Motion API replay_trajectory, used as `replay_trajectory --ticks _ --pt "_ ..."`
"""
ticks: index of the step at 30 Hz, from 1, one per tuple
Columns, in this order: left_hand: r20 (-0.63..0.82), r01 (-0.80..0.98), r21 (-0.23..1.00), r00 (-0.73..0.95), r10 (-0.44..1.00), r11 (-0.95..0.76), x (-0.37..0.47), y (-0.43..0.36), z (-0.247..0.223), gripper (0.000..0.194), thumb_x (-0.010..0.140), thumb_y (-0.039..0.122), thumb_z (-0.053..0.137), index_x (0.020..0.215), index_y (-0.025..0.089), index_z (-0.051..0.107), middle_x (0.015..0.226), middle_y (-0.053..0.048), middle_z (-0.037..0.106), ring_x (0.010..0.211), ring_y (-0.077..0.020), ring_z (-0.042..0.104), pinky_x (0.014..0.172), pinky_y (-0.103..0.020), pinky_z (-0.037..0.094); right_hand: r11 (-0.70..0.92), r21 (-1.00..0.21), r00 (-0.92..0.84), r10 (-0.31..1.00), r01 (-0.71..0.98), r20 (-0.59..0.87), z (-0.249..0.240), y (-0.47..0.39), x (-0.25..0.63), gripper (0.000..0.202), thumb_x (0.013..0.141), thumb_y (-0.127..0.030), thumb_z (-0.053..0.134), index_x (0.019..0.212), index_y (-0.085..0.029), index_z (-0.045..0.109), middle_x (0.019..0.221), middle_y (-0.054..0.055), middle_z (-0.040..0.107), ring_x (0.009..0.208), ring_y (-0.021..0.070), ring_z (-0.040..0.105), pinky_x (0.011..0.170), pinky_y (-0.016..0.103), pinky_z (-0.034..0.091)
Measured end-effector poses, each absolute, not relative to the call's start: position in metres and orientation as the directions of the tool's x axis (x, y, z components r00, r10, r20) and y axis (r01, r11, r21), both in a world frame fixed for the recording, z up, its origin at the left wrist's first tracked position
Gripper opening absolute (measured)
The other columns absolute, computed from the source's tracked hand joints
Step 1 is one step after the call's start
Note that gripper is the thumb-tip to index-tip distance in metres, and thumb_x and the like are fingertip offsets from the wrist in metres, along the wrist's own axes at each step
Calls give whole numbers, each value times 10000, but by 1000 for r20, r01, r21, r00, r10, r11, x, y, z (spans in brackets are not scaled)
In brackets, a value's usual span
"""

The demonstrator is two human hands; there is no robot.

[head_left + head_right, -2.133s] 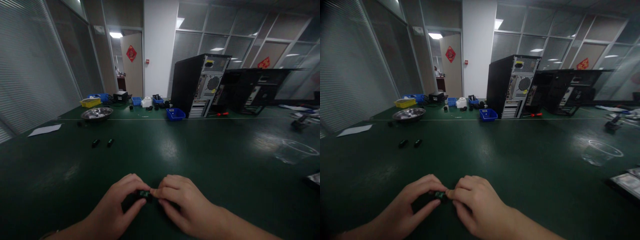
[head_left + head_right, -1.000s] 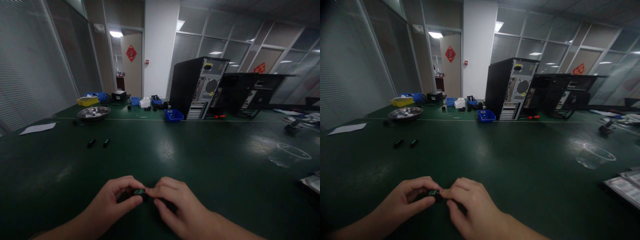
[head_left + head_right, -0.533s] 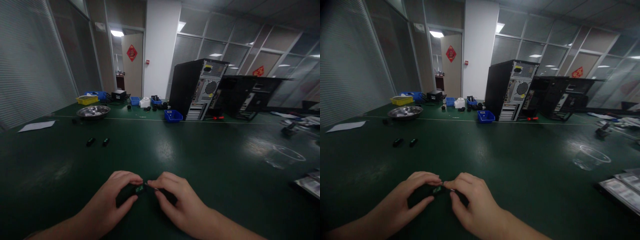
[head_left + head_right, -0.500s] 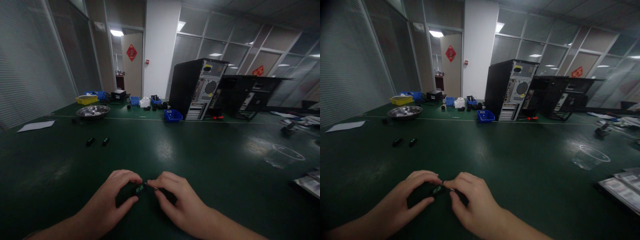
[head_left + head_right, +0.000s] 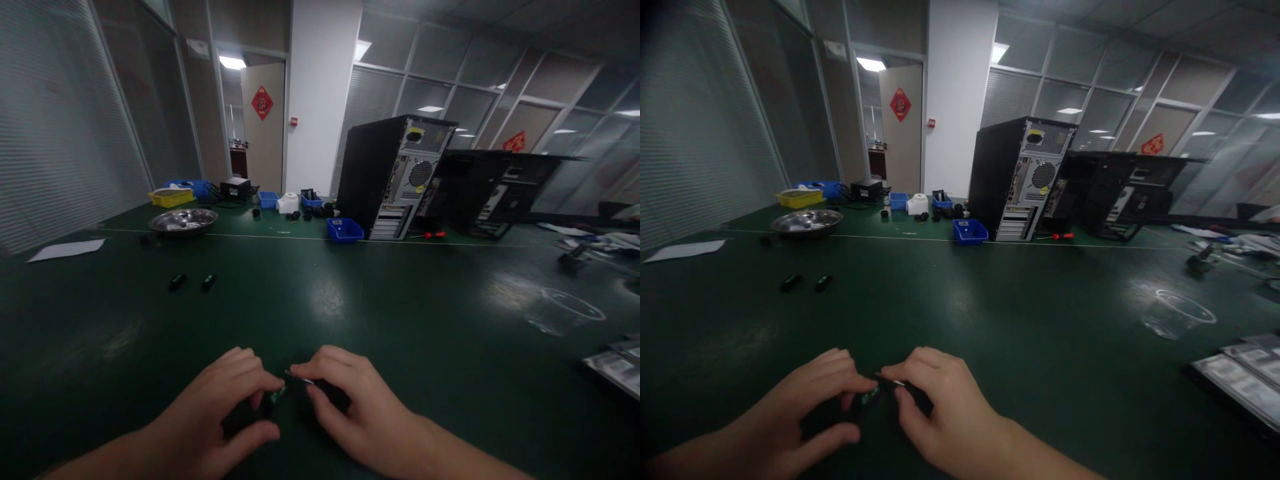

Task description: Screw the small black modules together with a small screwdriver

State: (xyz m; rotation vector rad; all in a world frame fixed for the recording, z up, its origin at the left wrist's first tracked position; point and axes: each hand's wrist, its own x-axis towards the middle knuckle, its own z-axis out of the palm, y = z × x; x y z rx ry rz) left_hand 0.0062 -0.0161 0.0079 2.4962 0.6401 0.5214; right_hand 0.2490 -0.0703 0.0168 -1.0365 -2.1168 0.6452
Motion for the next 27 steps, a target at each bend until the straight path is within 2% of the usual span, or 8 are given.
replay_trajectory --ticks 3,6,12,20,27 --pt "267 294 582 811 520 -758 4 -16 9 456 850 16 467 1208 264 599 1086 -53 660 959 -218 628 852 -310 523 562 -679 -447 816 471 365 17 -70 249 297 934 -105 525 1184 -182 664 951 73 685 836 182 633 738 289 501" --pt "283 255 557 836 470 -790 1 -13 6 616 781 -43 445 1283 292 569 1280 -44 634 1146 -226 606 1008 -329 496 587 -676 -440 801 446 405 17 -70 248 290 930 -99 527 1169 -189 664 938 72 688 824 181 633 728 289 502" --pt "292 204 451 886 360 -869 -1 -11 4 594 805 -46 508 1282 294 605 1357 -19 643 1243 -219 595 1099 -319 452 634 -654 -384 772 413 506 16 -71 247 284 922 -85 529 1153 -173 669 899 84 696 799 188 642 709 296 510" --pt "276 211 439 894 354 -873 -2 -13 3 595 816 -39 525 1315 278 590 1389 -28 624 1264 -221 593 1121 -335 438 649 -657 -393 758 384 520 16 -70 246 305 904 -65 548 1161 -161 679 914 96 716 813 188 660 726 296 529" --pt "301 205 422 887 350 -883 1 -15 8 539 807 -32 533 1259 253 603 1300 -47 677 1183 -233 636 1081 -337 469 636 -659 -421 767 402 484 17 -70 246 279 913 -87 540 1139 -176 678 927 87 714 824 183 658 732 286 526"
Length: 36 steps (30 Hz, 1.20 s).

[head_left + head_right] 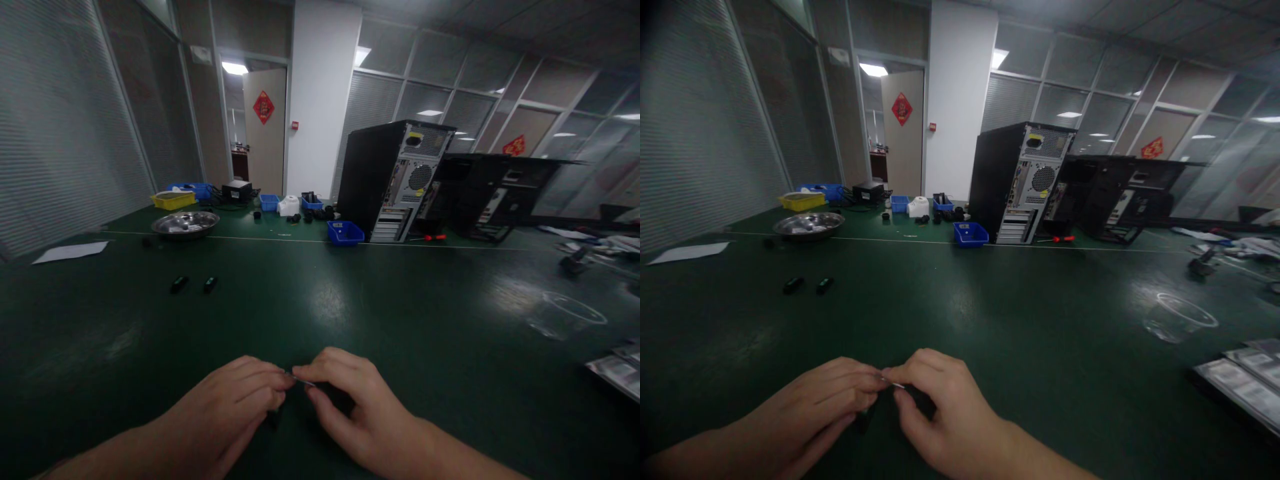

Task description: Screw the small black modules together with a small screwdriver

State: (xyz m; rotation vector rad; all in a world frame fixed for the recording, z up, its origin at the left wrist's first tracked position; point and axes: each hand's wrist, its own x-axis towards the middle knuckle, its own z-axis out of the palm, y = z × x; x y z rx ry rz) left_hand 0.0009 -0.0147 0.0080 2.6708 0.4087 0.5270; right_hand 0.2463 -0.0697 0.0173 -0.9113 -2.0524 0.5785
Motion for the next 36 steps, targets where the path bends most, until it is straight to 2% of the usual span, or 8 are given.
replay_trajectory --ticks 7,11,15,18,21,24,28,36 --pt "257 267 369 891 374 -890 6 -13 8 418 855 -4 504 1188 229 603 1188 -69 676 1052 -250 624 932 -375 509 616 -674 -435 780 407 450 19 -72 248 302 934 -90 535 1193 -164 671 951 89 707 851 180 654 764 289 522" --pt "237 336 422 856 460 -842 6 -11 2 316 876 22 512 1098 224 609 1070 -64 666 953 -234 609 821 -340 503 605 -679 -443 787 416 429 19 -71 250 288 941 -106 528 1190 -155 663 969 96 696 861 186 646 772 301 516" --pt "245 374 500 804 542 -781 6 -10 -2 243 864 42 538 1020 218 594 1004 -50 646 909 -226 593 778 -324 489 567 -686 -473 807 455 353 18 -70 251 274 941 -107 521 1168 -165 663 977 85 689 869 188 636 780 301 508" --pt "242 381 573 767 594 -726 7 -11 -2 270 861 72 571 1085 221 588 1019 -49 641 917 -226 593 798 -330 494 540 -683 -498 818 492 288 19 -70 252 265 938 -107 521 1152 -169 664 969 70 684 861 183 629 774 293 501" --pt "221 358 610 780 585 -707 7 -11 -1 331 890 84 569 1180 241 594 1069 -49 644 966 -225 597 839 -335 498 540 -665 -507 818 516 271 19 -70 252 257 931 -105 523 1135 -167 666 953 63 678 841 177 625 758 285 491" --pt "218 328 615 803 554 -717 6 -8 -4 325 915 57 534 1159 250 628 1056 -42 651 963 -211 603 827 -314 499 552 -627 -529 811 550 251 19 -69 251 256 916 -112 535 1119 -181 676 923 57 677 824 184 623 740 291 481" --pt "289 285 633 776 561 -720 4 -6 -13 315 914 57 556 1141 255 646 1015 -29 663 924 -195 619 805 -294 494 564 -587 -562 799 580 213 18 -70 251 272 902 -118 538 1115 -205 684 905 49 675 818 195 627 734 302 471" --pt "321 263 662 746 583 -702 2 -7 -16 323 896 66 597 1138 268 666 953 -12 670 837 -173 642 734 -260 484 566 -574 -566 799 591 205 19 -67 252 272 910 -129 529 1118 -208 684 905 48 664 821 196 628 731 305 469"
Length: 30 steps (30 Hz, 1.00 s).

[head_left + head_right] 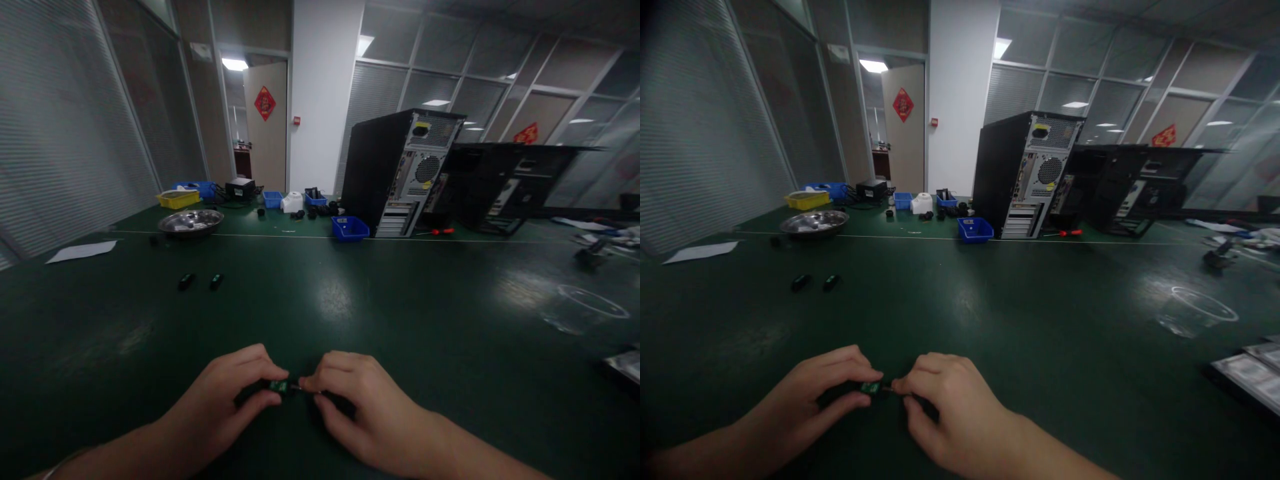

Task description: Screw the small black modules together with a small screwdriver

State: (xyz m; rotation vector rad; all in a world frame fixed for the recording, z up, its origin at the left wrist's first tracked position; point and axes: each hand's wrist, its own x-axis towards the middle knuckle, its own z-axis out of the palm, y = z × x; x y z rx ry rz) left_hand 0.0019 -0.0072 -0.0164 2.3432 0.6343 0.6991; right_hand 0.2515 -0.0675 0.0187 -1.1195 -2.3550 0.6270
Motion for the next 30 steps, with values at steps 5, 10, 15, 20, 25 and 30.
replay_trajectory --ticks 5,10,15,20,25,30 --pt "334 254 633 763 554 -731 3 -10 -16 340 887 46 598 1133 269 673 922 -10 664 802 -169 633 704 -254 477 562 -571 -568 800 598 193 20 -68 251 272 910 -135 530 1123 -215 680 920 49 672 834 200 630 738 311 471" --pt "368 250 606 753 545 -755 5 -11 -15 324 873 41 615 1111 246 693 896 -21 668 782 -175 633 690 -255 478 574 -557 -577 793 600 195 20 -70 251 272 906 -139 529 1120 -212 681 910 54 672 824 206 625 727 317 466" --pt "338 241 660 751 568 -712 6 -11 -10 318 872 44 622 1099 246 716 883 -22 684 772 -171 645 682 -250 477 578 -565 -579 790 589 204 21 -71 250 268 911 -139 524 1117 -209 680 914 56 674 824 203 625 734 313 470" --pt "286 247 757 707 646 -605 9 -10 -5 274 861 78 662 1047 256 757 853 -15 697 768 -166 656 683 -244 470 592 -581 -561 786 559 260 19 -71 249 262 910 -135 518 1105 -187 684 902 69 674 809 206 622 718 317 466" --pt "207 302 791 686 697 -532 12 -12 -2 214 859 123 677 986 264 777 830 -4 693 772 -168 650 686 -246 453 574 -647 -548 790 503 275 20 -71 248 255 915 -124 520 1102 -177 685 895 67 674 794 193 618 706 300 470" --pt "197 348 764 676 710 -543 12 -12 -5 186 877 166 665 1020 241 758 859 -19 695 791 -176 651 706 -252 470 554 -672 -508 809 492 295 21 -70 248 252 919 -123 523 1103 -168 689 909 75 681 800 192 623 712 302 483"
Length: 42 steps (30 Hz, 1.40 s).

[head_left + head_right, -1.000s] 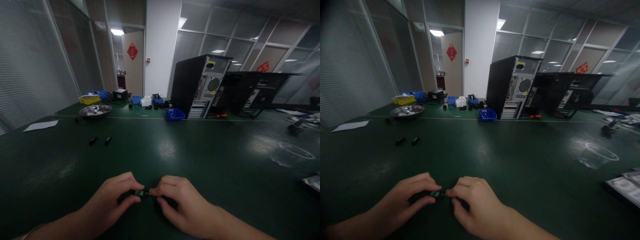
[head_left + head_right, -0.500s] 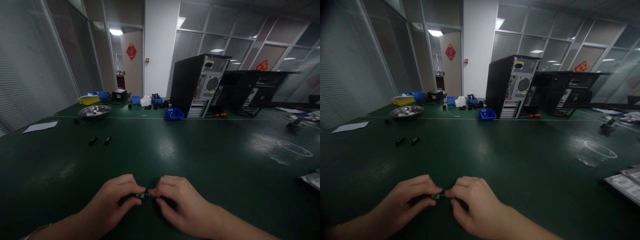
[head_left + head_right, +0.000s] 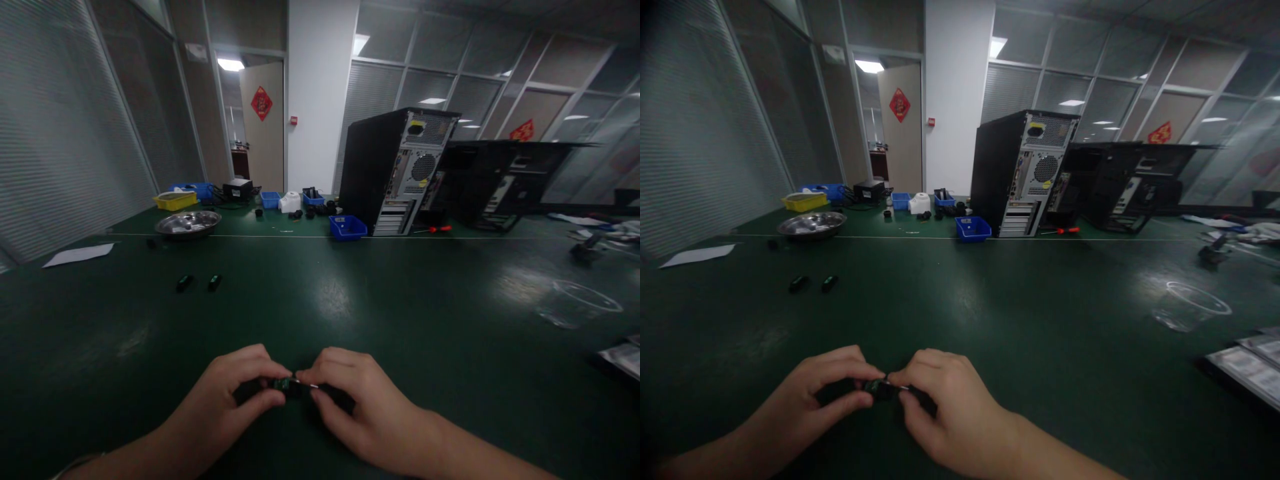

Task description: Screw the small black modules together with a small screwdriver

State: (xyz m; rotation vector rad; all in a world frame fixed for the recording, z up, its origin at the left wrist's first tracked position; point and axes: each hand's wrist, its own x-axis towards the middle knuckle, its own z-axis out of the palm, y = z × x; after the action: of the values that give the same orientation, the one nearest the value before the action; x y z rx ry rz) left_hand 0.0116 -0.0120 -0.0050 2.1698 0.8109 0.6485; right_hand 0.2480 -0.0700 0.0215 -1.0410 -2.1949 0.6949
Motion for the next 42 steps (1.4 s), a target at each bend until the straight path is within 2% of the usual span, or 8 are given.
replay_trajectory --ticks 5,9,11,14,23,32,37,42 --pt "274 320 707 698 662 -630 10 -12 -12 284 867 126 622 1119 235 696 917 -32 690 824 -185 653 733 -266 505 531 -694 -416 839 486 351 20 -69 251 248 945 -133 517 1124 -186 681 948 74 687 845 192 629 742 305 496" --pt "304 315 672 707 638 -670 9 -15 -10 435 828 78 641 1226 252 609 1038 -44 679 942 -216 642 838 -333 522 532 -696 -414 838 482 354 19 -71 251 245 944 -131 522 1121 -183 683 936 72 687 834 193 630 737 306 499" --pt "319 317 658 704 634 -683 8 -16 -6 419 813 79 675 1191 246 606 1076 -47 667 982 -225 629 873 -349 516 534 -695 -418 837 482 354 20 -70 251 246 949 -135 519 1128 -182 681 943 75 689 841 194 632 743 307 501" --pt "349 290 623 729 589 -727 8 -14 -3 309 832 64 665 1091 229 627 1043 -42 658 957 -215 618 835 -323 513 532 -694 -417 838 484 351 21 -69 250 247 955 -139 518 1138 -184 678 956 77 692 854 193 635 756 307 502" --pt "515 171 394 773 371 -903 7 -11 -9 214 949 38 548 998 198 683 918 -45 655 870 -199 581 761 -315 461 555 -683 -436 822 474 366 16 -68 251 257 953 -131 523 1158 -172 674 951 76 691 851 186 634 757 297 501" --pt "548 166 136 809 214 -977 8 -14 1 295 962 -6 439 1067 145 670 910 -67 713 850 -197 642 784 -302 539 574 -676 -473 804 462 360 20 -71 250 268 947 -127 532 1175 -173 666 962 77 689 850 183 635 763 293 507" --pt "599 149 78 784 166 -986 11 -16 7 292 983 20 423 1046 135 684 867 -68 736 818 -190 667 785 -304 567 577 -679 -484 800 454 355 19 -69 250 254 947 -129 531 1157 -177 667 962 77 688 845 184 631 761 297 507" --pt "596 157 101 781 187 -982 13 -18 8 298 991 30 413 1031 129 691 850 -69 734 795 -190 678 774 -293 569 574 -690 -491 798 440 350 17 -68 252 265 951 -128 534 1178 -185 660 970 69 681 855 181 629 768 295 502"
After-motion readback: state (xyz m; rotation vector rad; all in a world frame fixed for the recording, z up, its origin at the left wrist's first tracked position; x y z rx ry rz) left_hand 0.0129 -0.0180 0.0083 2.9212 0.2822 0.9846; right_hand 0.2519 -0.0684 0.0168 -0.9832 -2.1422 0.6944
